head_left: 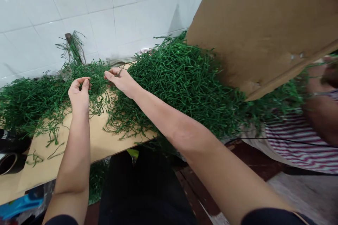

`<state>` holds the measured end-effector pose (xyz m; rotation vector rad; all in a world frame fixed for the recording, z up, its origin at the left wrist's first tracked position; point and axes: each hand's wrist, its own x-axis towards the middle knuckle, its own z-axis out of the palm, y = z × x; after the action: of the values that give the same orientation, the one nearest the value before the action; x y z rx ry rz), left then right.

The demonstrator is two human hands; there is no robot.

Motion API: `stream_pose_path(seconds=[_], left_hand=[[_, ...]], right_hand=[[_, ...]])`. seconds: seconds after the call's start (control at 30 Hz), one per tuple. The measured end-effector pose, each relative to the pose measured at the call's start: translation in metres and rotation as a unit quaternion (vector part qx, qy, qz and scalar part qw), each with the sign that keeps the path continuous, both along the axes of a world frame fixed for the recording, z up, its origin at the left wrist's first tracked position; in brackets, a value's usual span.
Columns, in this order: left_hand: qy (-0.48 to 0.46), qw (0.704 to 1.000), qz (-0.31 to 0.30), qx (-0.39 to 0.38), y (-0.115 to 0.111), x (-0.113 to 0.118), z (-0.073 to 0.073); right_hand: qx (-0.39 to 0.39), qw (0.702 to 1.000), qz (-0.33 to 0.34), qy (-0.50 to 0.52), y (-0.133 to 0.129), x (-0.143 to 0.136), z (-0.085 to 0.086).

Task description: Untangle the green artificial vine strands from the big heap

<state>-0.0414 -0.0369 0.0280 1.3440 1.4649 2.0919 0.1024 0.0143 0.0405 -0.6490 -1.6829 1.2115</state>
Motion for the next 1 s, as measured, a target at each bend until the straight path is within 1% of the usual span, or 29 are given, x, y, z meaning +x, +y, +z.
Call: stream_pose_path(seconds=[0.07, 0.13, 0.23, 0.3, 0.4, 0.43, 0.5, 0.57, 0.6, 0.67, 0.77, 0.83, 0.9, 0.97, 1.0], left_hand=[[-0.023, 1.000, 0.005, 0.005, 0.000, -0.001, -0.002], [-0.041, 0.999, 0.006, 0.004, 0.001, -0.002, -0.005], [-0.053, 0.998, -0.018, -0.008, 0.003, -0.005, -0.011], [-0.048, 0.998, -0.046, -0.021, 0.005, -0.006, -0.015], [-0.046, 0.995, -0.078, -0.040, 0.007, -0.006, -0.021], [-0.048, 0.994, -0.089, -0.051, 0.007, -0.004, -0.024], [-0.041, 0.988, -0.124, -0.088, 0.008, 0.000, -0.029], [-0.021, 0.978, -0.171, -0.121, 0.008, 0.007, -0.035], [-0.009, 0.972, -0.196, -0.128, 0.008, 0.010, -0.037], [0.005, 0.962, -0.240, -0.130, 0.008, 0.015, -0.039], [-0.011, 0.953, -0.280, -0.118, 0.005, 0.016, -0.039], [-0.040, 0.944, -0.305, -0.117, 0.003, 0.012, -0.040], [-0.078, 0.932, -0.330, -0.129, 0.001, 0.008, -0.042], [-0.119, 0.925, -0.330, -0.148, 0.003, 0.006, -0.046], [-0.134, 0.925, -0.321, -0.155, 0.005, 0.005, -0.048]], right_hand=[[0.011, 0.999, 0.028, -0.012, -0.003, 0.002, -0.006], [0.044, 0.996, 0.045, -0.061, -0.005, 0.005, -0.011], [0.108, 0.981, 0.019, -0.162, -0.007, 0.009, -0.016], [0.141, 0.969, 0.008, -0.201, -0.007, 0.010, -0.018], [0.140, 0.965, 0.014, -0.223, -0.004, 0.012, -0.018], [0.132, 0.965, 0.002, -0.225, -0.003, 0.013, -0.018], [0.133, 0.965, -0.053, -0.220, -0.004, 0.014, -0.019], [0.168, 0.958, -0.105, -0.207, -0.007, 0.012, -0.022], [0.193, 0.954, -0.112, -0.201, -0.009, 0.011, -0.024], [0.237, 0.947, -0.093, -0.195, -0.015, 0.008, -0.029], [0.256, 0.946, -0.030, -0.198, -0.023, 0.009, -0.035], [0.234, 0.954, 0.014, -0.188, -0.024, 0.017, -0.036], [0.190, 0.968, 0.058, -0.154, -0.023, 0.030, -0.035], [0.142, 0.980, 0.081, -0.112, -0.021, 0.042, -0.032], [0.125, 0.984, 0.079, -0.096, -0.019, 0.046, -0.030]])
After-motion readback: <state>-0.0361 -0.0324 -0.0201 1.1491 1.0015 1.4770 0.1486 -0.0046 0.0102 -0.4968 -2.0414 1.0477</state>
